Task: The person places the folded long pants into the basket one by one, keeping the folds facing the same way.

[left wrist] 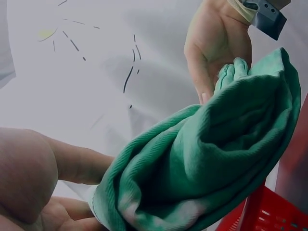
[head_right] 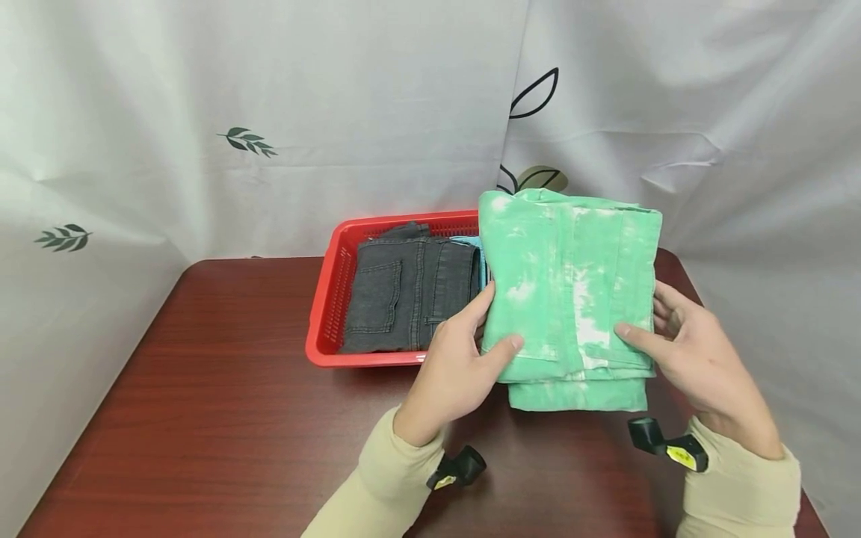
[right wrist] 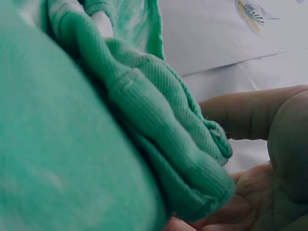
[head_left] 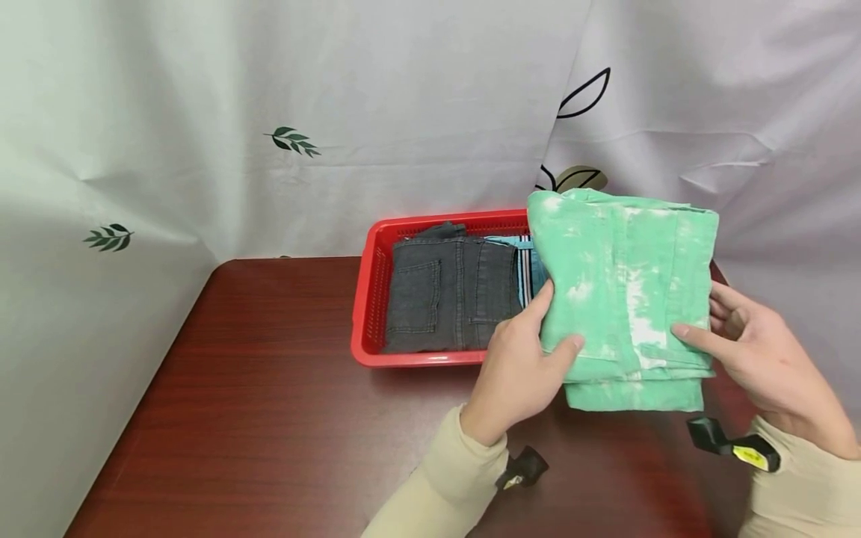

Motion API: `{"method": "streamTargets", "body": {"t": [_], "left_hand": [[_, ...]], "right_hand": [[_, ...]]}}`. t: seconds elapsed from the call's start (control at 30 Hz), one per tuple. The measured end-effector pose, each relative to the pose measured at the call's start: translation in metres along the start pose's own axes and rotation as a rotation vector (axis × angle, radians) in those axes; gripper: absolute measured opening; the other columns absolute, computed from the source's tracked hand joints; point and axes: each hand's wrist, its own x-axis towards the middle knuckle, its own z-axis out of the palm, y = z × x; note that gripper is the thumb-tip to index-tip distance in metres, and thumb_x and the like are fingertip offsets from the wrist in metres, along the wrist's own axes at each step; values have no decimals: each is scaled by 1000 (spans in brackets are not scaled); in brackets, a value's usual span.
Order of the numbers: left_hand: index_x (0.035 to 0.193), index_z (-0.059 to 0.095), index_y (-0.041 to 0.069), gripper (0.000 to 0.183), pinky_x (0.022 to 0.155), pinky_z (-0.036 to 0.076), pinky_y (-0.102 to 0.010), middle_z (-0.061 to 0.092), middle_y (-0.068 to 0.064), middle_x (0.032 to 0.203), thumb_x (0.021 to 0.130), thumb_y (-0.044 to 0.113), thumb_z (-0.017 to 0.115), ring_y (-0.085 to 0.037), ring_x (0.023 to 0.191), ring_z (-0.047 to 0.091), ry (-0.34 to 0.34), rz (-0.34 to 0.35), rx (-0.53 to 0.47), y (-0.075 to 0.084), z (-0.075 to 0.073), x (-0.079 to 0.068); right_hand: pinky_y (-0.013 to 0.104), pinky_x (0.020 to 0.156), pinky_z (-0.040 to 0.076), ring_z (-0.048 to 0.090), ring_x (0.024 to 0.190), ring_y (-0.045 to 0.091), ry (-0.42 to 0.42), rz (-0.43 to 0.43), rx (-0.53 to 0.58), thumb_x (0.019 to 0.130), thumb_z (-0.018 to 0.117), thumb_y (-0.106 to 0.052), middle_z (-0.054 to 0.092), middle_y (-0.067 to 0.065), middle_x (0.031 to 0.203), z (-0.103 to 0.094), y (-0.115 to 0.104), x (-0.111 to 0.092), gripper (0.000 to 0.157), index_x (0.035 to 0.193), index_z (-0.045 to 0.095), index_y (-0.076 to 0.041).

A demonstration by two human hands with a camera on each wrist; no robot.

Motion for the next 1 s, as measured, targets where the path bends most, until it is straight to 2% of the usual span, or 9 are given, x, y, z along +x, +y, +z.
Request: {"method": "streamTargets", "body": {"t": [0.2, 0.33, 0.5, 0.7, 0.87, 1.0], "left_hand": [[157, 33, 16, 71, 97, 48, -25, 57, -1, 142, 95, 21, 68, -4, 117, 60, 9, 10, 4, 0, -6, 0], [157, 34, 15, 71, 98, 48, -25, 55, 0, 144, 95, 21, 68, -4, 119, 59, 18, 14, 4, -1, -10, 0], [157, 34, 15, 71, 99, 47, -26, 55, 1, 144, 95, 21, 68, -2, 120, 57, 24, 10, -12, -3, -13, -1], [157, 35, 16, 71, 98, 48, -28, 58, 0, 142, 94, 20, 68, -3, 117, 60, 32, -7, -2, -3, -19, -1], [157, 35, 16, 71, 102, 46, -30, 52, 1, 147, 95, 20, 68, -5, 125, 55, 37, -20, 7, -3, -24, -1], [157, 35, 16, 71, 101, 47, -30, 52, 2, 147, 94, 20, 68, -5, 124, 56, 43, -23, 4, -3, -27, -1]], "right_hand": [[4, 86, 41, 42, 125, -5, -1, -14, 24, 100, 62, -32, 35, 11, 157, 4, -6, 2, 82, 163, 10, -22], [7, 85, 44, 47, 123, -4, -3, -30, 65, 101, 63, -28, 42, 2, 152, 8, -11, 4, 78, 162, 16, -20], [16, 79, 53, 62, 108, 1, -19, -76, 184, 100, 64, -12, 56, -9, 135, 12, -16, 5, 69, 159, 27, -11], [19, 75, 55, 65, 103, 4, -42, -109, 312, 98, 63, -2, 59, -7, 131, 15, -20, 8, 70, 158, 27, -6], [20, 74, 56, 65, 103, 5, -42, -109, 309, 97, 64, -3, 59, -7, 131, 18, -24, 9, 71, 158, 26, -6], [20, 75, 55, 63, 107, 2, -30, -98, 258, 98, 65, -6, 58, -10, 133, 20, -27, 10, 73, 159, 25, -8]]}}
